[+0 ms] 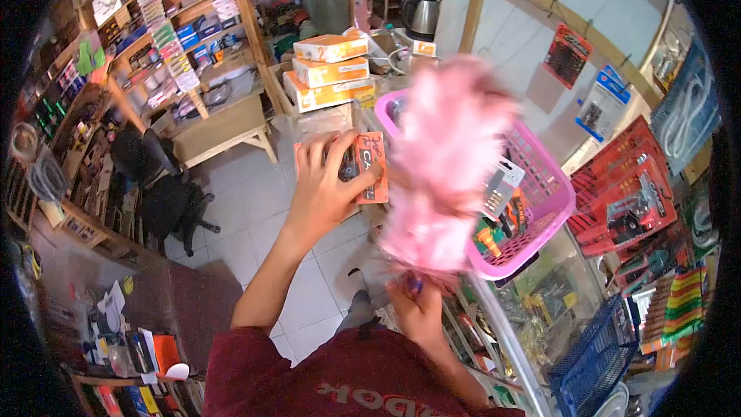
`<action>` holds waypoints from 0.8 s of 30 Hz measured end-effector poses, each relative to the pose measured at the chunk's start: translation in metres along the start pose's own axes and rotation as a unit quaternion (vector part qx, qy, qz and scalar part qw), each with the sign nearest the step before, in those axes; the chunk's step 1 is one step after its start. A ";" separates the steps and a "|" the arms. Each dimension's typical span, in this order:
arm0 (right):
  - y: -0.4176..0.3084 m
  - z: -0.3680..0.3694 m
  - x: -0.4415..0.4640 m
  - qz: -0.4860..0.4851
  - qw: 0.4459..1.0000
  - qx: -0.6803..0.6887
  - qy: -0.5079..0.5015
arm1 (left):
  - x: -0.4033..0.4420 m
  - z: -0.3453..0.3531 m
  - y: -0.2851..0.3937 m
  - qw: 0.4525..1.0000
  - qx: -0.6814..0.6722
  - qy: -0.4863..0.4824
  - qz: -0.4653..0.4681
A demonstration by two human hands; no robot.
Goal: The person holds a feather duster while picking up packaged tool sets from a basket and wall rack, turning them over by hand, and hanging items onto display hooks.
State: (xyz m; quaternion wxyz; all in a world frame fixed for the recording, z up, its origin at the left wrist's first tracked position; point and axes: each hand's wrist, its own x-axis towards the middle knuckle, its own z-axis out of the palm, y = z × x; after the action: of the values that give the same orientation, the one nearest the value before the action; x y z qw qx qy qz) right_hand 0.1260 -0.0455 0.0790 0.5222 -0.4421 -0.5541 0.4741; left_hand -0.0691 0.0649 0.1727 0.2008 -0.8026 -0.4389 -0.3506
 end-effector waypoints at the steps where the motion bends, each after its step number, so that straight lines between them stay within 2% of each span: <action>1: -0.008 -0.004 0.004 0.013 0.997 -0.066 -0.032 | 0.003 -0.002 0.002 1.000 0.000 0.008 0.010; 2: -0.017 -0.009 0.007 0.021 0.989 -0.133 -0.066 | 0.007 -0.005 0.004 1.000 0.005 0.018 0.013; 5: -0.005 -0.012 0.009 0.080 0.985 -0.131 -0.084 | 0.015 -0.012 0.007 0.999 0.027 0.043 0.019; 6: -0.013 -0.007 0.007 0.056 0.993 -0.097 -0.026 | 0.015 -0.013 0.006 0.998 0.037 0.048 0.021; 9: 0.004 0.000 -0.006 -0.007 0.998 -0.040 0.050 | 0.014 -0.017 0.006 0.999 0.031 0.023 0.028; 10: 0.001 0.001 -0.005 -0.076 0.994 -0.080 0.024 | 0.016 -0.022 0.008 0.999 0.019 0.009 0.034; 11: -0.004 0.000 -0.006 0.028 0.999 -0.018 -0.025 | 0.018 -0.025 0.010 0.999 0.009 -0.003 0.039; 13: -0.019 -0.002 -0.007 0.227 0.960 0.104 -0.128 | 0.021 -0.026 0.014 0.998 0.011 0.026 0.050; 14: -0.017 0.001 -0.011 0.237 0.961 0.116 -0.083 | 0.024 -0.026 0.014 0.998 0.015 0.042 0.052; 17: -0.048 0.014 -0.010 0.143 0.979 0.145 0.004 | 0.026 -0.031 0.010 0.995 0.048 0.043 0.073; 18: -0.032 0.018 -0.013 0.103 0.985 0.134 0.018 | 0.026 -0.032 0.008 0.996 0.040 0.034 0.078; 21: -0.016 0.046 -0.010 0.027 0.992 0.114 -0.048 | 0.021 -0.029 -0.006 0.998 0.020 0.026 0.051; 22: 0.005 0.053 -0.005 0.040 0.996 0.054 -0.050 | 0.022 -0.026 -0.014 0.999 0.030 0.015 0.034; 23: 0.017 0.055 -0.002 0.030 0.997 0.064 -0.010 | 0.023 -0.023 -0.022 0.999 0.041 0.004 0.018; 24: 0.006 0.061 0.008 0.020 0.997 0.073 0.028 | 0.025 -0.023 -0.033 0.998 0.035 0.011 0.045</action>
State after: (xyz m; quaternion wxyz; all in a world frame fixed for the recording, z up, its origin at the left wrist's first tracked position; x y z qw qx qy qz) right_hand 0.0650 -0.0403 0.0737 0.5593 -0.4268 -0.4942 0.5107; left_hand -0.0970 0.0824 0.2068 0.2492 -0.8099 -0.4125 -0.3342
